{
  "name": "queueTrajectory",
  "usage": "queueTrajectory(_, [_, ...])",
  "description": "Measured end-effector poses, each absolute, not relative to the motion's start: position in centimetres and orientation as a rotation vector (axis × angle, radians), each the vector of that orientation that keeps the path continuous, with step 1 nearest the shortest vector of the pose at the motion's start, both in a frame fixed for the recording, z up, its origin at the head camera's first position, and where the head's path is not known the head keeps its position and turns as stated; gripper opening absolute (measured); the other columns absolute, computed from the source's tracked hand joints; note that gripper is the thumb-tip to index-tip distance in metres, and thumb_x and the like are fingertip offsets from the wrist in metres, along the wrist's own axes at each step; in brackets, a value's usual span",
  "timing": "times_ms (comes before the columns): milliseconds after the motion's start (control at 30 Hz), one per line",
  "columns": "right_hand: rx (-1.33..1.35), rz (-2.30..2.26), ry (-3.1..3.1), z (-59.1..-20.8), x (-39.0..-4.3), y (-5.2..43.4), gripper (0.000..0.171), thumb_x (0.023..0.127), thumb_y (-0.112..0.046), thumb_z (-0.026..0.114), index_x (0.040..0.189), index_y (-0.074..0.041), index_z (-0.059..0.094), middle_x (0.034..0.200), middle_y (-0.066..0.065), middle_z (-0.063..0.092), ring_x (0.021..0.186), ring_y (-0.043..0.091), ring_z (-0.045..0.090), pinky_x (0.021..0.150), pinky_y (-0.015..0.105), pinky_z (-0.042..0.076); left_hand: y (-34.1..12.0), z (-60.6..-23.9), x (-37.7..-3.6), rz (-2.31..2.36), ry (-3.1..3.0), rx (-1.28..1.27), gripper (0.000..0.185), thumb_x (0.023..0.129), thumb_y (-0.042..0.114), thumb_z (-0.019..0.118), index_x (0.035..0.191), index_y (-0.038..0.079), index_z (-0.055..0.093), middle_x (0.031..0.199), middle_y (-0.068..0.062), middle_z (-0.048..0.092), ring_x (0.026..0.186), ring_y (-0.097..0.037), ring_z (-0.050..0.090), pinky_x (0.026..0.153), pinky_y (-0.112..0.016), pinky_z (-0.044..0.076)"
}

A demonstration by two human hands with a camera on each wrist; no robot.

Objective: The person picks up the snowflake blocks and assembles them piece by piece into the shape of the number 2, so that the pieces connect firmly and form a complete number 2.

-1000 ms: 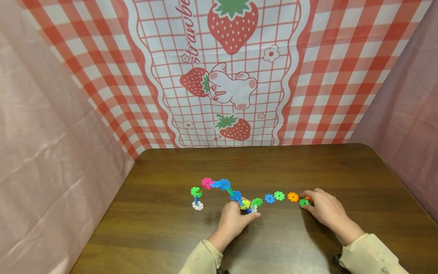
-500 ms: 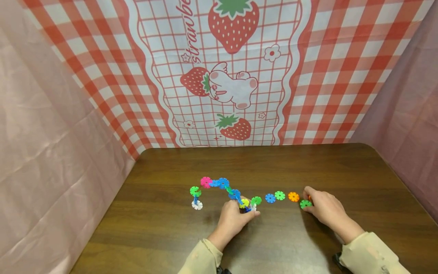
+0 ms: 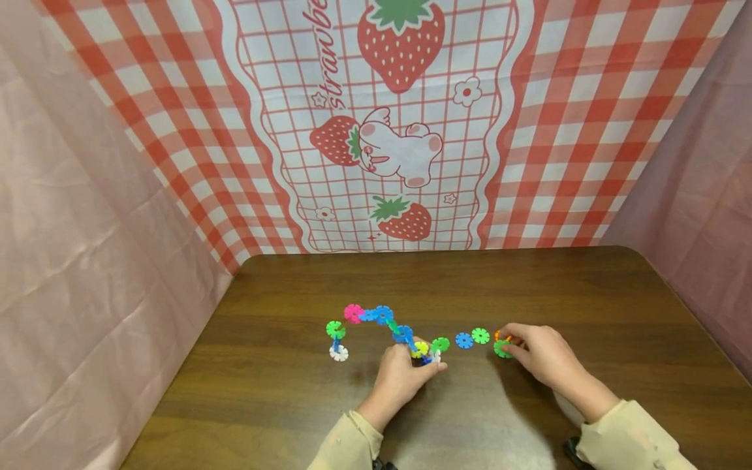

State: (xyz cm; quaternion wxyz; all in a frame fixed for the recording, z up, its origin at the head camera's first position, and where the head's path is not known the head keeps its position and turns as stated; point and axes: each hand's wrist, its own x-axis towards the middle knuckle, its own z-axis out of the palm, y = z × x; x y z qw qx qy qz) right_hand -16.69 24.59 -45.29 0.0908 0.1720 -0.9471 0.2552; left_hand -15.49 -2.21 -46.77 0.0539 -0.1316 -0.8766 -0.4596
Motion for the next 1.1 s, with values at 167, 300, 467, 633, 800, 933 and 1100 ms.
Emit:
queueTrajectory(167, [0.538,0.967,-2.789,-44.4,-16.6,23.4,0.008,0.087,-0.009,0.073,0.089,-0.014,0.066,0.078,-0.005,0.070,0.063,0.008,0.064,0.055,0.026,0.050,-2.1,-46.9,-15.4,-1.402,-2.663,-0.401,0.023,0.074,0.028,0.086,0.085,0.013,0.072,0.074,0.009,0.065,0.067,-0.001,0.053,0.064,-0.021,0.047])
queueTrajectory(300, [0.531,1.231,-2.791,-43.6,-16.4,22.3,0.006,0.092,-0.013,0.068,0.092,-0.010,0.063,0.074,0.000,0.069,0.052,0.009,0.059,0.050,0.025,0.049,-2.0,-46.9,-15.3,-1.400,-2.665,-0.400,0.024,0.074,0.029,0.086,0.085,0.013,0.072,0.075,0.011,0.064,0.068,-0.001,0.054,0.065,-0.021,0.047])
queueTrajectory(467, [0.577,1.466,-2.741,-42.8,-16.2,21.1,0.010,0.094,-0.017,0.066,0.096,-0.007,0.063,0.073,0.003,0.069,0.052,0.012,0.059,0.050,0.029,0.051,-1.7,-46.9,-15.2,-1.393,-2.665,-0.413,0.025,0.074,0.029,0.086,0.086,0.013,0.072,0.076,0.010,0.065,0.070,-0.002,0.056,0.066,-0.021,0.048])
queueTrajectory(633, [0.596,1.545,-2.708,-42.3,-16.2,20.1,0.012,0.094,-0.015,0.066,0.100,-0.005,0.065,0.072,0.001,0.069,0.051,0.019,0.059,0.049,0.030,0.051,-1.5,-46.8,-15.0,-1.400,-2.672,-0.427,0.024,0.074,0.027,0.086,0.086,0.014,0.071,0.076,0.010,0.065,0.071,-0.001,0.056,0.066,-0.021,0.047])
queueTrajectory(800, [0.590,1.500,-2.725,-42.1,-16.2,19.3,0.008,0.093,-0.012,0.067,0.097,-0.005,0.066,0.065,-0.005,0.066,0.049,0.021,0.058,0.048,0.029,0.050,-1.3,-46.7,-14.7,-1.417,-2.678,-0.439,0.024,0.074,0.027,0.086,0.086,0.014,0.070,0.075,0.012,0.063,0.069,0.001,0.053,0.065,-0.020,0.046])
queueTrajectory(933, [0.566,1.472,-2.751,-42.0,-16.1,19.0,0.008,0.092,-0.012,0.068,0.096,-0.005,0.067,0.063,-0.003,0.066,0.049,0.024,0.059,0.047,0.028,0.050,-1.3,-46.7,-14.6,-1.434,-2.691,-0.429,0.025,0.073,0.026,0.086,0.087,0.014,0.069,0.075,0.012,0.063,0.068,0.001,0.052,0.062,-0.020,0.045])
queueTrajectory(1100, [0.541,1.461,-2.780,-41.6,-16.1,18.6,0.011,0.092,-0.012,0.067,0.096,-0.003,0.070,0.062,0.003,0.067,0.048,0.026,0.060,0.045,0.028,0.048,-1.3,-46.7,-14.5,-1.357,-2.724,-0.435,0.026,0.073,0.027,0.087,0.089,0.014,0.070,0.075,0.011,0.063,0.067,-0.004,0.055,0.061,-0.020,0.045])
